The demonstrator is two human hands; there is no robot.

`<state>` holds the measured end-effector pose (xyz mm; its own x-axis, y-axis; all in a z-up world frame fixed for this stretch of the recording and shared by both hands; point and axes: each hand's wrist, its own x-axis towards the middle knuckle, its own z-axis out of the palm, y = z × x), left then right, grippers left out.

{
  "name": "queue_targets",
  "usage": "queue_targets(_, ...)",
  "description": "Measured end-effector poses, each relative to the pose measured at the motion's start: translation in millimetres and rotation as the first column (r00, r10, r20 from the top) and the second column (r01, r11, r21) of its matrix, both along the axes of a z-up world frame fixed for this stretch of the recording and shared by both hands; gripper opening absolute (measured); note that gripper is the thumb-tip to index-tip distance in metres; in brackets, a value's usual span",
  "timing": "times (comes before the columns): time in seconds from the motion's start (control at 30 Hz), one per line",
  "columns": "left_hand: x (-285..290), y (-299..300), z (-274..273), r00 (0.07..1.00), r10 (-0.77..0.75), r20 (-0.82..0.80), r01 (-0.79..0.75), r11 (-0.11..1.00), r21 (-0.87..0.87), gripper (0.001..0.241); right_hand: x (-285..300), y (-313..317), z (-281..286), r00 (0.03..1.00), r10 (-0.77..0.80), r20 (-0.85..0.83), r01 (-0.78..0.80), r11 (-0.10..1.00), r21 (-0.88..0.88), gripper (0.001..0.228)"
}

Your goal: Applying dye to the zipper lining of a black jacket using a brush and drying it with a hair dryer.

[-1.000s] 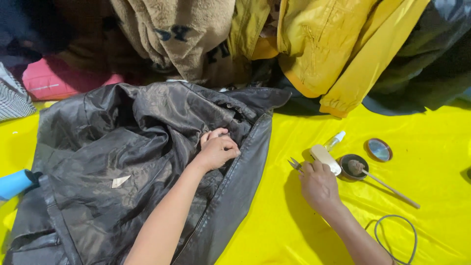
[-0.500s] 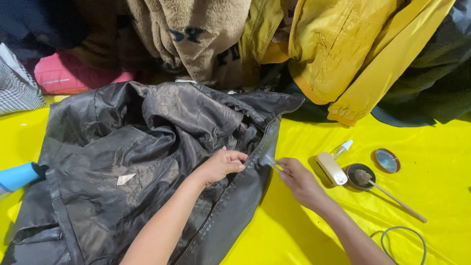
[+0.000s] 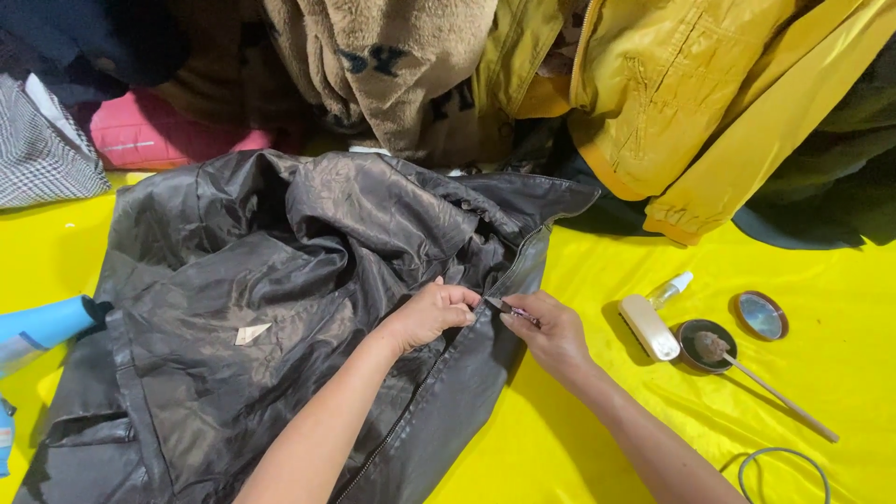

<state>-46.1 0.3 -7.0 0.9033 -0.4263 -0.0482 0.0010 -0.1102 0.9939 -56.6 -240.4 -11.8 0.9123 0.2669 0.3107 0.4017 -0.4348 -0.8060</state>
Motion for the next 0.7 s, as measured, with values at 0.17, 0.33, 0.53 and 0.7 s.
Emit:
queue_targets(0.17,2.8,-2.6,-5.6,0.999,0.05,0.007,-0.05,0.997,0.053,0.02,-2.0,4.0,8.3,0.999,-0.017,-0.036,0.018,1.0,0.019,0.027)
queue_targets(0.33,16.9,-10.8,-35.5,0.991,0.118,0.059,-0.127,0.973,0.192,0.029,-1.8,5.1,14.1,0.995,-0.07,-0.065,0.071,0.997,0.013,0.03)
queue_targets(0.53,16.5,-16.6,-39.4,0.984,0.149,0.101,-0.172,0.942,0.288,0.035,2.0,5.6,11.5,0.995,-0.074,-0.07,0.074,0.997,-0.003,0.025)
queue_targets(0.7,2.1,-19.8,-7.0,0.979,0.201,0.041,-0.203,0.921,0.333,0.042,2.8,8.8,25.1,0.981,-0.174,-0.089,0.177,0.984,0.021,0.031)
